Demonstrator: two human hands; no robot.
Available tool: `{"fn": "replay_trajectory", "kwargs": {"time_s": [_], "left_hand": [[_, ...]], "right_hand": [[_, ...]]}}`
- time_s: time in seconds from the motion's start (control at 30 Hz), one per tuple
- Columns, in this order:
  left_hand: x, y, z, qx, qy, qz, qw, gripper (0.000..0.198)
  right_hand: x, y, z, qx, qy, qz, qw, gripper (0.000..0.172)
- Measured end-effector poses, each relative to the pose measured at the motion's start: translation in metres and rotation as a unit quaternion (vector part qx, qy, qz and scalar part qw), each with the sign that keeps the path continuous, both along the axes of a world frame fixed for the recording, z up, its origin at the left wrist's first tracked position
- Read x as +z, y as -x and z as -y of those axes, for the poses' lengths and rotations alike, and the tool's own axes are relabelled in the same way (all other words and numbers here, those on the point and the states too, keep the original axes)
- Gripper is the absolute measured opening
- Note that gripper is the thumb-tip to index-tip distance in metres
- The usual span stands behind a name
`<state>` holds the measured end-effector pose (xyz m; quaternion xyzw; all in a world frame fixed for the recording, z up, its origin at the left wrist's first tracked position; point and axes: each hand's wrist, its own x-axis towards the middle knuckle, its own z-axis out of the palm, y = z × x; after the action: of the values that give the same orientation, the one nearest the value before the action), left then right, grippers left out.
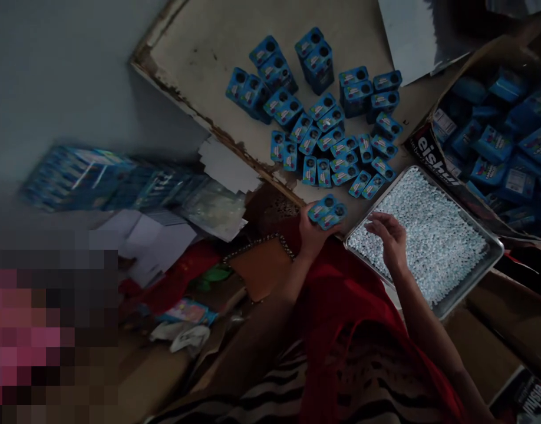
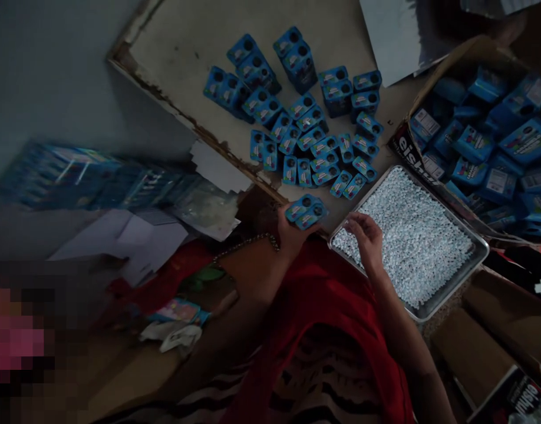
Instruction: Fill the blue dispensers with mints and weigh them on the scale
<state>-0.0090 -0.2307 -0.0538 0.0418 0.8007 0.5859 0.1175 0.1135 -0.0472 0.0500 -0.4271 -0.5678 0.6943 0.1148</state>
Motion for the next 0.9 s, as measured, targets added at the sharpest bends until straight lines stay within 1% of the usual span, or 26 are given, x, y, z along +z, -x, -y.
{"fn": "replay_trajectory", "kwargs": {"time_s": [0.03, 0.07, 0.13, 0.2, 0.27, 0.33, 0.4, 0.47, 0.5, 0.53, 0.57, 0.6, 0.63, 0.67, 0.7, 0.73, 0.77, 0.8, 0.83, 0.9], "left_hand": [[-0.007, 0.005, 0.001, 0.033, 0.001, 0.001, 0.999, 0.101], [-0.014, 0.010, -0.001, 0.056, -0.003, 0.007, 0.998, 0.103], [-0.031, 0.016, -0.015, 0.078, -0.017, 0.029, 0.996, 0.106], [-0.046, 0.016, -0.032, 0.067, -0.028, 0.052, 0.996, 0.110], [-0.055, 0.011, -0.044, 0.041, -0.023, 0.056, 0.997, 0.115], [-0.056, 0.003, -0.040, 0.020, -0.007, 0.040, 0.999, 0.124], [-0.050, -0.002, -0.018, 0.002, 0.003, 0.023, 1.000, 0.131], [-0.034, -0.002, 0.016, -0.017, 0.006, 0.019, 1.000, 0.130], [-0.024, 0.001, 0.034, -0.019, 0.012, 0.023, 0.999, 0.125], [-0.012, 0.006, 0.050, -0.012, 0.026, 0.031, 0.999, 0.114], [0.001, 0.014, 0.063, 0.008, 0.049, 0.040, 0.998, 0.100], [0.014, 0.025, 0.071, 0.032, 0.079, 0.042, 0.995, 0.082], [0.027, 0.040, 0.073, 0.055, 0.109, 0.033, 0.992, 0.065], [0.039, 0.057, 0.068, 0.069, 0.134, 0.010, 0.989, 0.050], [0.050, 0.077, 0.054, 0.066, 0.150, -0.022, 0.986, 0.041], [0.062, 0.098, 0.033, 0.050, 0.153, -0.062, 0.985, 0.036], [0.073, 0.118, 0.004, 0.019, 0.144, -0.103, 0.984, 0.033], [0.085, 0.136, -0.032, -0.023, 0.124, -0.142, 0.982, 0.031], [0.096, 0.151, -0.074, -0.071, 0.094, -0.176, 0.977, 0.029], [0.117, 0.167, -0.167, -0.187, 0.019, -0.213, 0.959, 0.024]], "right_hand": [[-0.004, 0.001, -0.001, -0.008, 0.024, 0.012, 1.000, 0.036], [-0.008, 0.001, -0.002, -0.017, 0.032, 0.029, 0.999, 0.037], [-0.018, -0.006, -0.003, -0.033, 0.014, 0.069, 0.997, 0.039], [-0.027, -0.019, -0.005, -0.036, -0.028, 0.104, 0.994, 0.038], [-0.031, -0.036, -0.007, -0.020, -0.077, 0.137, 0.987, 0.037], [-0.032, -0.052, -0.010, 0.011, -0.118, 0.166, 0.979, 0.036], [-0.032, -0.069, -0.017, 0.043, -0.157, 0.182, 0.970, 0.034], [-0.032, -0.083, -0.030, 0.079, -0.221, 0.186, 0.954, 0.031], [-0.032, -0.090, -0.038, 0.101, -0.264, 0.187, 0.941, 0.029], [-0.032, -0.095, -0.046, 0.122, -0.312, 0.188, 0.923, 0.028], [-0.031, -0.100, -0.054, 0.140, -0.358, 0.190, 0.903, 0.028], [-0.030, -0.104, -0.062, 0.149, -0.401, 0.193, 0.883, 0.027], [-0.027, -0.107, -0.069, 0.147, -0.438, 0.199, 0.864, 0.027], [-0.024, -0.108, -0.076, 0.135, -0.468, 0.207, 0.848, 0.027], [-0.020, -0.108, -0.083, 0.112, -0.493, 0.218, 0.835, 0.028], [-0.016, -0.106, -0.090, 0.081, -0.514, 0.230, 0.822, 0.029], [-0.011, -0.102, -0.099, 0.045, -0.533, 0.241, 0.810, 0.030], [-0.006, -0.097, -0.110, 0.009, -0.551, 0.250, 0.796, 0.031], [-0.001, -0.090, -0.123, -0.024, -0.566, 0.255, 0.784, 0.032], [0.010, -0.075, -0.157, -0.073, -0.578, 0.263, 0.769, 0.036]]}}
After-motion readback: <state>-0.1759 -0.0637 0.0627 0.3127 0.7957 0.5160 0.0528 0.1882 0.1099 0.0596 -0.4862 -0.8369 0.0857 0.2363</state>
